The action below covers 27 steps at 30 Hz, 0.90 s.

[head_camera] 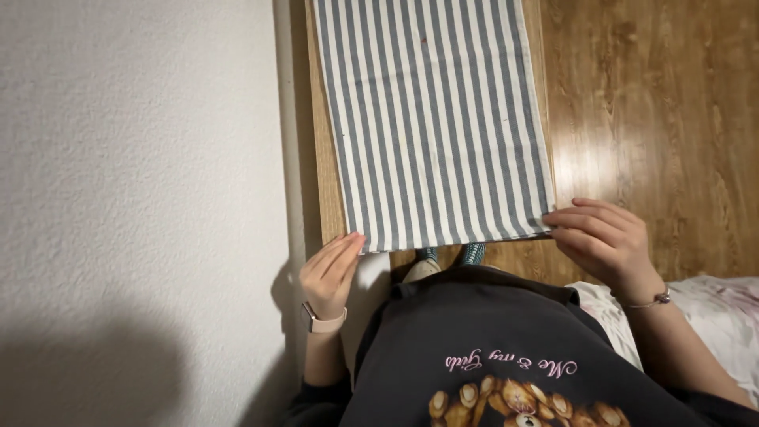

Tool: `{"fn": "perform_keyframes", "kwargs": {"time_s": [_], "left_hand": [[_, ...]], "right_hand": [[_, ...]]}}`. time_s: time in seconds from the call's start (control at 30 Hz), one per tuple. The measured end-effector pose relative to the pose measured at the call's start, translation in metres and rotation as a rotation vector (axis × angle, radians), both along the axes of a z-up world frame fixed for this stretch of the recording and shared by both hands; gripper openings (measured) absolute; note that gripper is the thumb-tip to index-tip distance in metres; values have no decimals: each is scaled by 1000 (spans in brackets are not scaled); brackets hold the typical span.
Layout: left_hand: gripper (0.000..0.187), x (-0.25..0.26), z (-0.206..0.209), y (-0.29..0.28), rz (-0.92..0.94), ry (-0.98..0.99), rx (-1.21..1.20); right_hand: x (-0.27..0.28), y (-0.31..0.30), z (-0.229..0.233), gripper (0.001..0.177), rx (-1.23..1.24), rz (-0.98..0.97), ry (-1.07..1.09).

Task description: Folding a striped piece of fabric on a wooden surface

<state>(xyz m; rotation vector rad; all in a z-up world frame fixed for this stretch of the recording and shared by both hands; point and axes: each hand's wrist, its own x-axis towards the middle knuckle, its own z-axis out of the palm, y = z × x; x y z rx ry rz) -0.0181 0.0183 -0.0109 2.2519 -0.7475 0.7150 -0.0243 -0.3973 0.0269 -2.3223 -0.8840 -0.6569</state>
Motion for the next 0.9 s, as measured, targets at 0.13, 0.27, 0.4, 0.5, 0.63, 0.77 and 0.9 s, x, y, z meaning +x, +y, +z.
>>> {"fn": "perform_keyframes", "kwargs": {"time_s": [0.13, 0.27, 0.4, 0.5, 0.63, 0.77, 0.9], "left_hand": [[31, 5, -4, 2, 23, -97, -14], [22, 9, 14, -5, 7, -119, -47], [18, 8, 12, -3, 35, -133, -69], [8, 6, 14, -2, 22, -114, -112], [15, 7, 1, 4, 14, -126, -143], [9, 8, 19, -5, 42, -84, -106], [16, 2, 5, 1, 19, -110, -33]], "right_hand": [[3, -3, -6, 6, 10, 2, -56], [10, -2, -4, 7, 38, -26, -122], [2, -9, -14, 13, 116, -78, -68], [-2, -12, -17, 11, 203, -84, -63], [-1, -9, -11, 12, 320, -55, -6], [6, 2, 2, 13, 236, 12, 20], [-1, 1, -1, 11, 169, 72, 49]]}}
